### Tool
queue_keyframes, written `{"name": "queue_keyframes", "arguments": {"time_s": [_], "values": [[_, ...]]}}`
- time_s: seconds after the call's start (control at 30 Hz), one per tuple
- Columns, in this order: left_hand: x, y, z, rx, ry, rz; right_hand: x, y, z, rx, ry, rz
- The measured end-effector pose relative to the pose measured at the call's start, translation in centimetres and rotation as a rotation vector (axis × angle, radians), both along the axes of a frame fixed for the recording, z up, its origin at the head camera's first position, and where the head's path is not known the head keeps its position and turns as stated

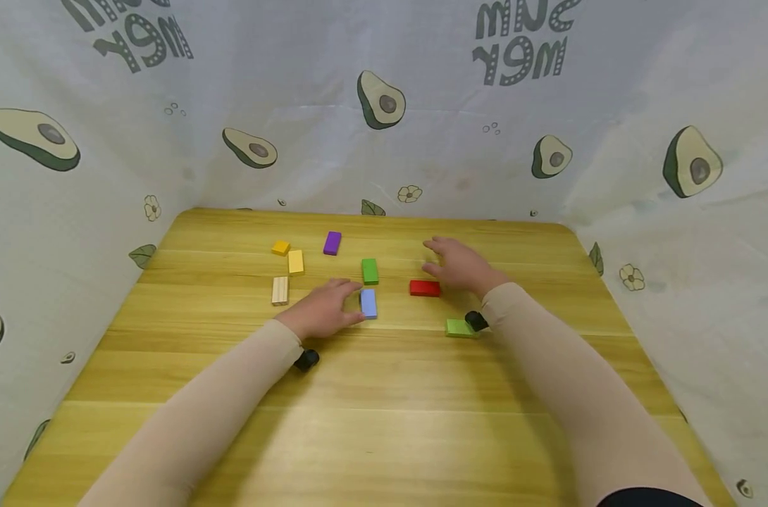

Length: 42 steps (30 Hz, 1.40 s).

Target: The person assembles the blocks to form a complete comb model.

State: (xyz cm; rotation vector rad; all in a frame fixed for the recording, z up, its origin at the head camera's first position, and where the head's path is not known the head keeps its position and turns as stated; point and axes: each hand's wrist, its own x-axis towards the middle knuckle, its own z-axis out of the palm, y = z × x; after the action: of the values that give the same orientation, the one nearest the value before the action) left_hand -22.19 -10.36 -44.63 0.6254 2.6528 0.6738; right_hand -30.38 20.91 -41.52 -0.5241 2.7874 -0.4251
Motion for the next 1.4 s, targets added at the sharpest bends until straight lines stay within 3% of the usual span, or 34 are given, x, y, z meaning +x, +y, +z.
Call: {"name": "queue_keyframes", "arguments": {"time_s": [0.5, 0.87, 1.2, 1.4], "values": [[-0.7, 0.5, -0.9, 0.035, -0.028, 0.062, -1.1, -6.4, -1.5, -0.038, -0.068, 0.091], [-0.6, 0.8, -1.1, 0.044, -0.031, 0.078, -2.6, -9.2, -2.2, 0.035, -0.138, 0.11], [-0.7, 1.0, -1.0, 0.036, -0.034, 0.088, -3.3, -9.9, -2.8, 0.031, -0.112, 0.13], [-0.7, 1.0, -0.9, 0.026, -0.041, 0.093, -5.0, -10.3, -2.4, -0.007, -0.071, 0.094]]}}
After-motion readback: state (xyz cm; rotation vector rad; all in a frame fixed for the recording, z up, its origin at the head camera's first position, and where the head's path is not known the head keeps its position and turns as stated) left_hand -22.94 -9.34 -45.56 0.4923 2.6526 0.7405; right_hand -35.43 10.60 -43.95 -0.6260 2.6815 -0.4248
